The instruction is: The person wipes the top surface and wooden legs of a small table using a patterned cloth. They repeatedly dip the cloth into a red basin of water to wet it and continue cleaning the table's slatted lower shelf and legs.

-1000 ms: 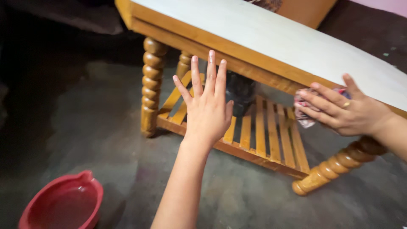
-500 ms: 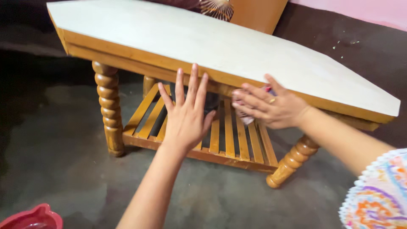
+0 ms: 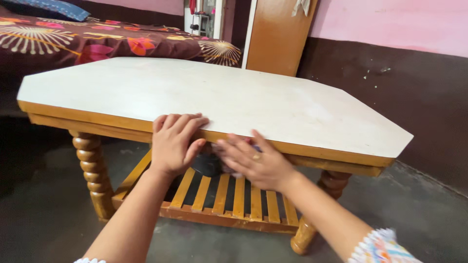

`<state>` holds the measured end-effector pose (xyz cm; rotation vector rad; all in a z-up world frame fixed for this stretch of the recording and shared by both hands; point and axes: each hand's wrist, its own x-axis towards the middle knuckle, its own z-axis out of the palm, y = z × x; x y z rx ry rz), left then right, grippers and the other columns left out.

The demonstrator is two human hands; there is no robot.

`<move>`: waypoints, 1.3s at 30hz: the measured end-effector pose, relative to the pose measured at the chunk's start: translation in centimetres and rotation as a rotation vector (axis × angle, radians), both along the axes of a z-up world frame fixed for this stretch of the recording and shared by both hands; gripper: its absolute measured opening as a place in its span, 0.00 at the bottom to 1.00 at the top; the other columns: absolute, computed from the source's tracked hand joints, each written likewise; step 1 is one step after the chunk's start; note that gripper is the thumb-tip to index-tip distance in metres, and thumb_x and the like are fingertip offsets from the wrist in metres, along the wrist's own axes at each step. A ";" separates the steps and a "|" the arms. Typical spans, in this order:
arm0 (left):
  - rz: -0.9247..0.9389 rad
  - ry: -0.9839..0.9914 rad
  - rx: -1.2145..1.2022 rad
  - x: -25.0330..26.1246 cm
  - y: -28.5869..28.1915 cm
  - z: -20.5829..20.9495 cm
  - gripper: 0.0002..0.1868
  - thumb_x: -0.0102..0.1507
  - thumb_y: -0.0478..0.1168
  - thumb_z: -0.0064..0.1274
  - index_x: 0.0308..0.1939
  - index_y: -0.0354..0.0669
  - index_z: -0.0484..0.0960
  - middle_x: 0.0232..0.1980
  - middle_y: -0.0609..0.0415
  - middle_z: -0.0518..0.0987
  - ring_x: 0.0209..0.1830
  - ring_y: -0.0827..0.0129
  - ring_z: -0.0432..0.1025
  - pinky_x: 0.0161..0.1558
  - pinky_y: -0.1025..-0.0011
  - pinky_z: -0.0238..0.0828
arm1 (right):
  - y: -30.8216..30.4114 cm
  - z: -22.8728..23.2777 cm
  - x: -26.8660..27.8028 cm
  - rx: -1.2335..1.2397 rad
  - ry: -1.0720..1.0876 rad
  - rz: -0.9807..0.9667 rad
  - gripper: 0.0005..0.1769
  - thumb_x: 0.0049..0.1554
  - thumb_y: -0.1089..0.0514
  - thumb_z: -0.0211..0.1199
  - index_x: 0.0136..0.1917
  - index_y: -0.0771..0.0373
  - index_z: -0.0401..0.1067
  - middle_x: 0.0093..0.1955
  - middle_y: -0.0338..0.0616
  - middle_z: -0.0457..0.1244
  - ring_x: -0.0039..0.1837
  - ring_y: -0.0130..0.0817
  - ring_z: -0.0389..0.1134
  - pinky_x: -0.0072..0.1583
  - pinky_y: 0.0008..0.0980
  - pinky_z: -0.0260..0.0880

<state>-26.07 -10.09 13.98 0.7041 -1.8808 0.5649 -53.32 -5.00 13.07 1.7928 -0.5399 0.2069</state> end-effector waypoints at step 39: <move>0.233 0.050 -0.208 -0.8 -4.2 -4.2 0.20 0.77 0.55 0.33 0.54 0.50 0.77 0.58 0.54 0.76 0.61 0.57 0.67 0.72 0.51 0.51 | 4.5 -1.9 -27.8 0.254 -2.197 0.627 0.17 0.70 0.54 0.43 0.66 0.58 0.67 0.57 0.37 0.68 0.63 0.28 0.71 0.72 0.39 0.65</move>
